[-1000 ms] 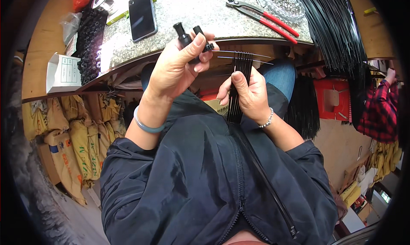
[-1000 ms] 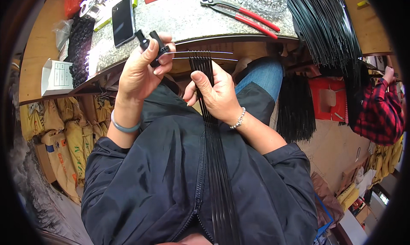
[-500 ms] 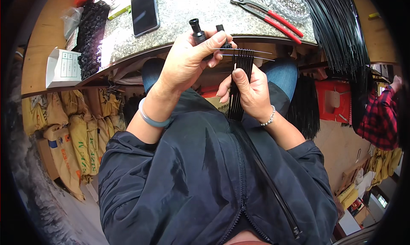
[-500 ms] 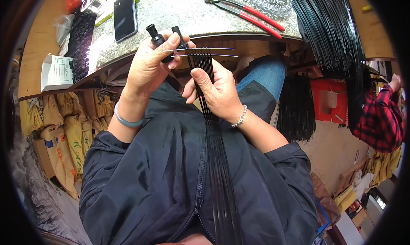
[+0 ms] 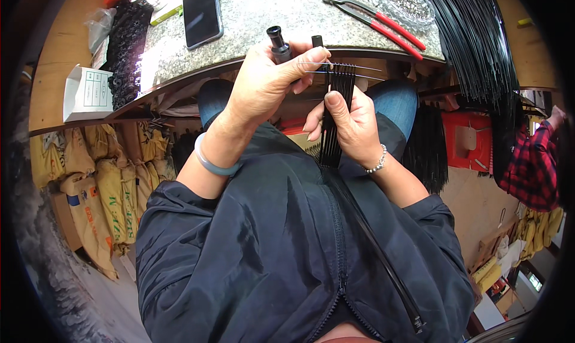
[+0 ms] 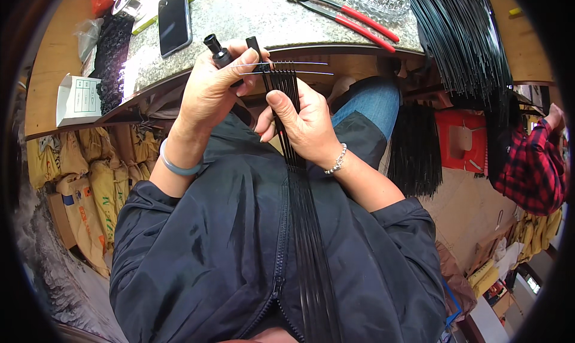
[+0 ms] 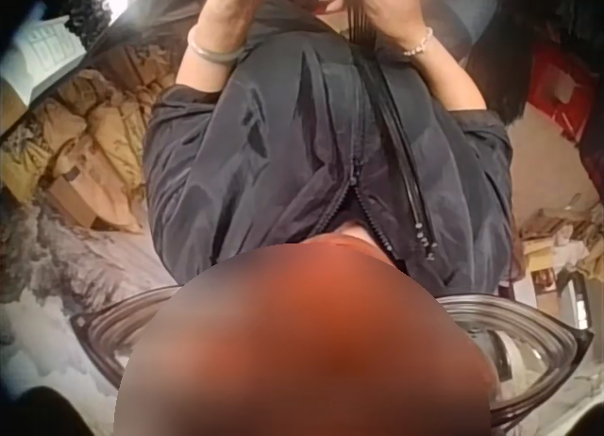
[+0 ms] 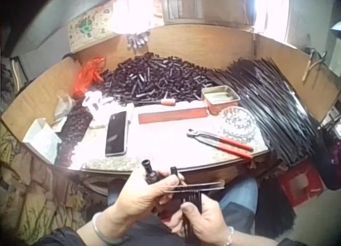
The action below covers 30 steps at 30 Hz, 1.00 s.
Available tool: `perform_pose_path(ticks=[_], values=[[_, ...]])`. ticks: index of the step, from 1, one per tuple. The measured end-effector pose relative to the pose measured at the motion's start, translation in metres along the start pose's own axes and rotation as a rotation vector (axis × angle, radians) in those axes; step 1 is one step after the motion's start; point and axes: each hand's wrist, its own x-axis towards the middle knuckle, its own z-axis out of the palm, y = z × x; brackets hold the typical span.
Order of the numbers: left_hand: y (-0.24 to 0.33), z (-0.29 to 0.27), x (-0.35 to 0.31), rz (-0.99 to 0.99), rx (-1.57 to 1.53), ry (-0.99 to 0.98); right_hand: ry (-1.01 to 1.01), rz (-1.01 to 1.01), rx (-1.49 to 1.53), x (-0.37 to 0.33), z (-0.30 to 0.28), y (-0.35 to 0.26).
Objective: Assembling small metal components into black plastic tubes and using pliers to crimp or secure them.
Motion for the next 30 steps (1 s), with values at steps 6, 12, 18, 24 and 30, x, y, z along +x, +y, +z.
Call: perform_pose_path(ticks=[6,12,18,24,30], values=[[-0.002,-0.002,0.001,-0.012,0.008,-0.052,0.006,0.005,0.011,0.001,-0.001,0.002],[-0.007,-0.005,-0.002,0.002,-0.051,-0.081,-0.009,0.023,0.043,0.002,-0.001,0.002],[-0.013,-0.009,-0.017,-0.032,-0.18,-0.128,-0.017,0.022,0.041,0.002,0.0,-0.001],[-0.018,-0.007,-0.016,0.001,-0.053,-0.061,-0.033,0.016,0.13,0.003,0.0,0.0],[-0.015,0.008,-0.022,0.046,-0.187,-0.002,0.019,-0.038,0.045,0.003,0.003,0.004]])
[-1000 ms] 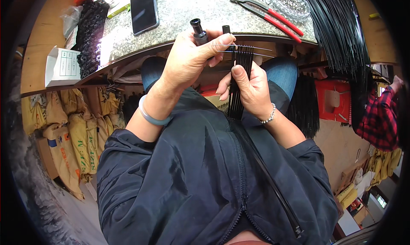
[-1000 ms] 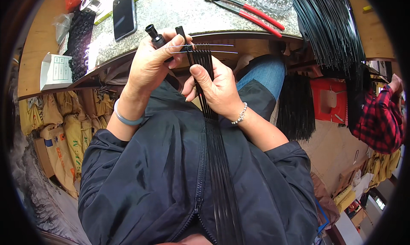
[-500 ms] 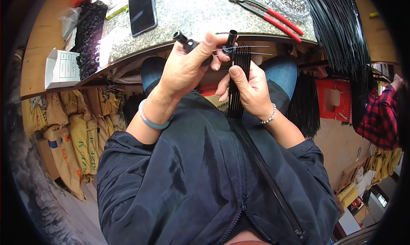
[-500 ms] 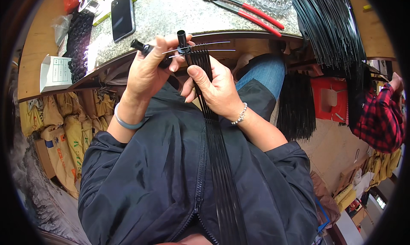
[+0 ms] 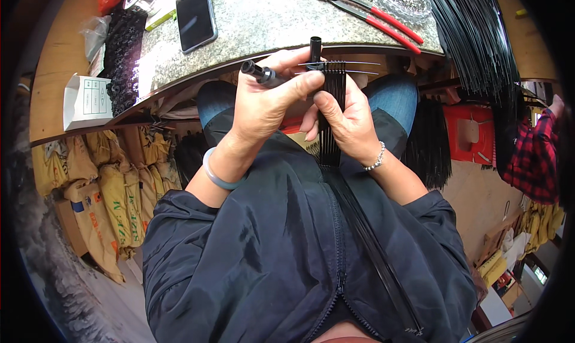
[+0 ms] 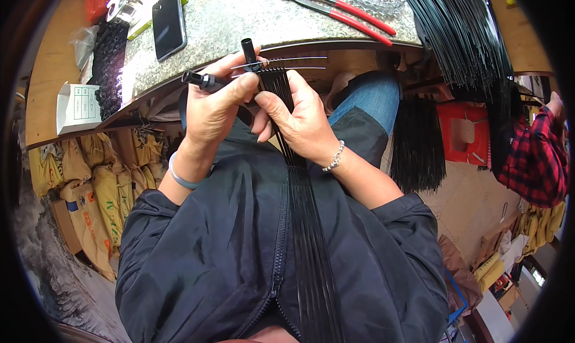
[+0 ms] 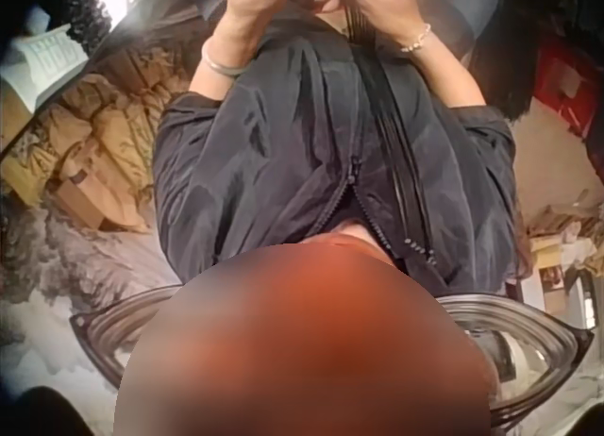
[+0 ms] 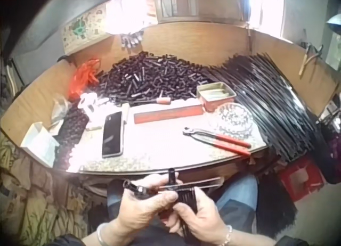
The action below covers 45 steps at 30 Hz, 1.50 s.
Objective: Assembling small metal components into black plastic tubes and using pliers to crimp or secure them.
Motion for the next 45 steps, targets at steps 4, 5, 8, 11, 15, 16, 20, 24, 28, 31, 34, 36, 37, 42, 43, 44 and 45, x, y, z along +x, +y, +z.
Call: perform_pose_path(ticks=[4,5,8,11,15,16,20,24,28,31,34,36,37,42,43,44,45], values=[[-0.007,-0.005,0.004,0.117,0.12,0.072,-0.04,0.021,0.039,-0.003,-0.001,0.0],[-0.006,-0.006,0.003,0.048,0.034,0.03,-0.03,0.031,0.039,-0.005,0.0,0.0],[-0.002,-0.007,0.002,-0.068,-0.146,-0.102,-0.059,0.074,0.029,-0.006,-0.003,-0.002],[-0.003,-0.007,0.001,-0.168,-0.289,-0.14,-0.102,0.111,0.025,-0.007,-0.003,-0.004],[-0.004,-0.008,0.009,-0.22,-0.311,-0.109,-0.116,0.105,-0.013,-0.004,-0.006,-0.003],[-0.007,-0.011,0.01,-0.222,-0.311,-0.111,-0.114,0.104,-0.013,-0.004,-0.006,-0.002],[-0.01,-0.02,0.013,-0.217,-0.261,-0.133,-0.077,0.052,0.006,-0.004,-0.003,-0.003],[-0.011,-0.019,0.013,-0.226,-0.259,-0.156,-0.114,0.089,0.019,-0.003,-0.005,-0.007],[-0.01,-0.019,0.011,-0.21,-0.228,-0.117,-0.162,0.125,0.048,0.002,-0.008,-0.006],[-0.011,-0.022,0.014,-0.223,-0.175,-0.111,-0.163,0.166,0.067,0.004,-0.009,-0.002],[-0.014,-0.023,0.02,-0.191,-0.167,-0.112,-0.117,0.194,0.047,0.007,-0.01,0.0],[-0.011,-0.025,0.019,-0.208,-0.169,-0.129,-0.123,0.154,0.056,0.005,-0.01,0.004],[-0.01,-0.026,0.02,-0.211,-0.16,-0.133,-0.12,0.154,0.057,0.005,-0.011,0.005],[-0.005,-0.028,0.024,-0.244,-0.087,-0.198,-0.238,0.216,0.07,0.008,-0.019,0.005],[-0.002,-0.031,0.024,-0.287,-0.025,-0.219,-0.235,0.216,0.071,0.009,-0.021,0.005],[-0.002,-0.034,0.025,-0.289,-0.025,-0.22,-0.276,0.23,0.101,0.011,-0.022,0.005],[-0.003,-0.037,0.027,-0.297,0.024,-0.216,-0.318,0.244,0.132,0.012,-0.023,0.006]])
